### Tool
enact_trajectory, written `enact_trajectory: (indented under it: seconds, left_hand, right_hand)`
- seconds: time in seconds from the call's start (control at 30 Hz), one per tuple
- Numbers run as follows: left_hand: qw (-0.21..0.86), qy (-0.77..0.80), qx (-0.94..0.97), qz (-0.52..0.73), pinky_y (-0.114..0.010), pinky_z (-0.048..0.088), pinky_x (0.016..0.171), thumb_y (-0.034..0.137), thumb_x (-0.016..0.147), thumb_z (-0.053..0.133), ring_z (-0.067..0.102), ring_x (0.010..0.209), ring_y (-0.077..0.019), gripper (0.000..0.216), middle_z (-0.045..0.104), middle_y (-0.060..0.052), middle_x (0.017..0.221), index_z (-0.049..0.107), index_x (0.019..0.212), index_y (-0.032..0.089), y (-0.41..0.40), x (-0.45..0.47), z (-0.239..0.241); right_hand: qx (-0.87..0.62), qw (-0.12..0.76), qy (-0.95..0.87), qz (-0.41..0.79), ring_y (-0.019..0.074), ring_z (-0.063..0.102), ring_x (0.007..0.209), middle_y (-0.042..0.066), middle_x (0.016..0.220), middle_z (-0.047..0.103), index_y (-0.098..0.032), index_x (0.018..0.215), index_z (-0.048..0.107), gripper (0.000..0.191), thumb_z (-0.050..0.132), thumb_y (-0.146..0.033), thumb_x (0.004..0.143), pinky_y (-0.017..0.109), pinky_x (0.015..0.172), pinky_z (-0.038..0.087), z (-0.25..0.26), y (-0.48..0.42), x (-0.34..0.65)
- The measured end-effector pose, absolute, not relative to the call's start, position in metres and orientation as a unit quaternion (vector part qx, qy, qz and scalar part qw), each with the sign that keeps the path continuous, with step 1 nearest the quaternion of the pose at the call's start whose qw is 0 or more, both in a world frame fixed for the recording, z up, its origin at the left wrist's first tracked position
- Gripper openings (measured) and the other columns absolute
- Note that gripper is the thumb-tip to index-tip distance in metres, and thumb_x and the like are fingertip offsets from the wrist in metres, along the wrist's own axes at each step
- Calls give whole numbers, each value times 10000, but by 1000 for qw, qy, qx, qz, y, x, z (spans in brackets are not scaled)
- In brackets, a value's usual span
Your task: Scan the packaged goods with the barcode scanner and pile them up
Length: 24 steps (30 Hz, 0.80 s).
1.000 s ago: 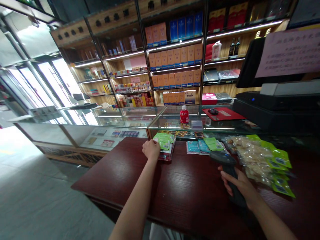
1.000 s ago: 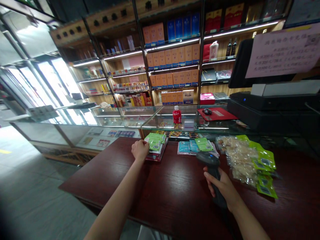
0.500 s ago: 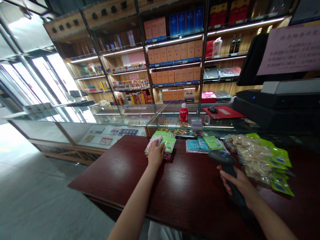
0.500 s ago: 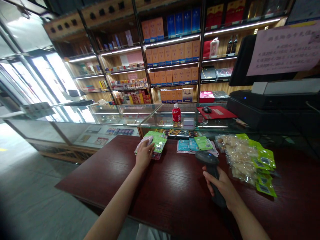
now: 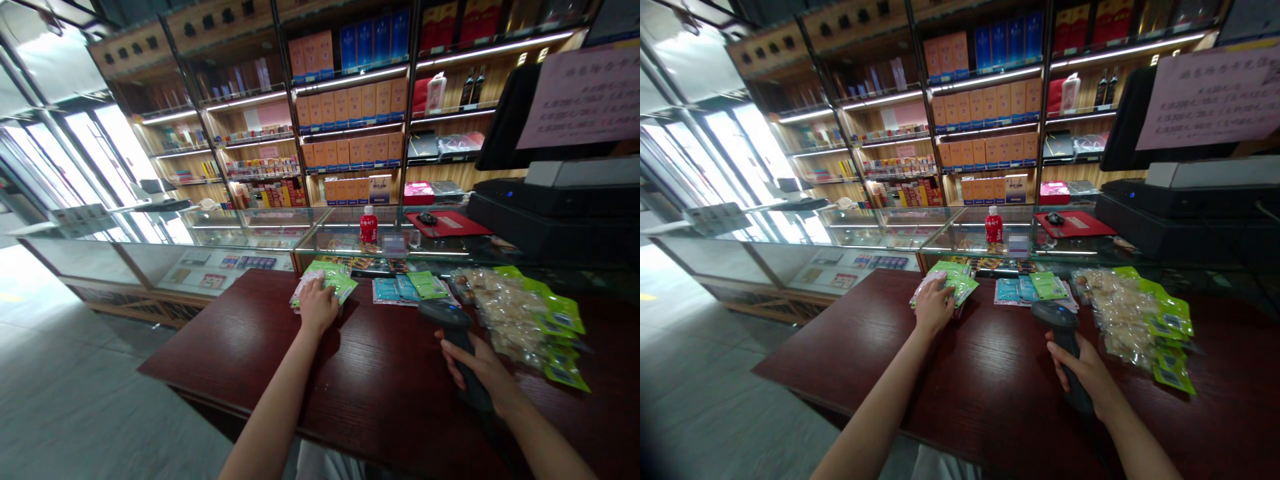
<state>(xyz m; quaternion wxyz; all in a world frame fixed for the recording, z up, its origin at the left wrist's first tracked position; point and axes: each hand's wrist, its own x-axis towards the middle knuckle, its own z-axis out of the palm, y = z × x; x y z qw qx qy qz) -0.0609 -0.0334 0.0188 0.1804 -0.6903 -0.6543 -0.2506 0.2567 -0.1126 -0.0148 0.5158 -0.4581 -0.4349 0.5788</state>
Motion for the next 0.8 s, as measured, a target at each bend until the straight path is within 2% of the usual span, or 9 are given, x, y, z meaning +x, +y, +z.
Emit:
enact_trajectory:
  seconds: [0.1, 0.17, 0.27, 0.43, 0.63, 0.8]
  left_hand:
    - [194, -657, -678, -266, -433, 359, 1009, 559, 793, 583, 489, 1163, -290, 367, 563, -86, 1287, 731, 924, 250, -36, -54, 19]
    - [201, -665, -667, -269, -429, 365, 989, 610, 759, 598, 493, 1146, -295, 413, 557, -94, 1280, 717, 889, 236, -35, -50, 17]
    - [211, -685, -644, -267, -425, 365, 969, 586, 763, 602, 501, 1113, -299, 399, 562, -113, 1243, 690, 868, 211, -31, -47, 14]
    - [202, -709, -621, -269, -422, 354, 966, 523, 809, 562, 501, 1093, -306, 389, 570, -149, 1180, 648, 946, 169, -25, -43, 13]
    - [182, -714, -614, -283, -450, 325, 1007, 452, 835, 543, 473, 1144, -318, 335, 555, -159, 1222, 629, 985, 165, -25, -39, 13]
    - [190, -709, -615, -289, -459, 286, 1060, 478, 839, 539, 437, 1219, -325, 368, 529, -160, 1284, 618, 1019, 168, -26, -38, 11]
  right_hand:
    - [-458, 516, -436, 578, 70, 435, 334, -77, 544, 514, -190, 983, 567, 495, 792, -481, 651, 179, 302, 333, -14, -113, 257]
    - [-461, 516, -437, 574, 71, 435, 333, -77, 543, 514, -187, 985, 568, 498, 788, -487, 654, 181, 303, 338, -14, -113, 257]
    - [-463, 518, -436, 572, 73, 435, 336, -76, 542, 514, -187, 989, 568, 507, 788, -494, 650, 183, 306, 339, -13, -113, 256]
    - [-462, 516, -437, 574, 79, 432, 336, -72, 533, 517, -189, 980, 573, 504, 790, -498, 647, 187, 309, 332, -13, -113, 257]
    - [-463, 521, -435, 570, 79, 425, 337, -70, 560, 523, -191, 971, 579, 490, 794, -489, 647, 200, 306, 337, -14, -113, 257]
    - [-466, 519, -433, 571, 75, 432, 343, -76, 560, 513, -188, 985, 573, 486, 787, -481, 661, 191, 308, 339, -15, -113, 258]
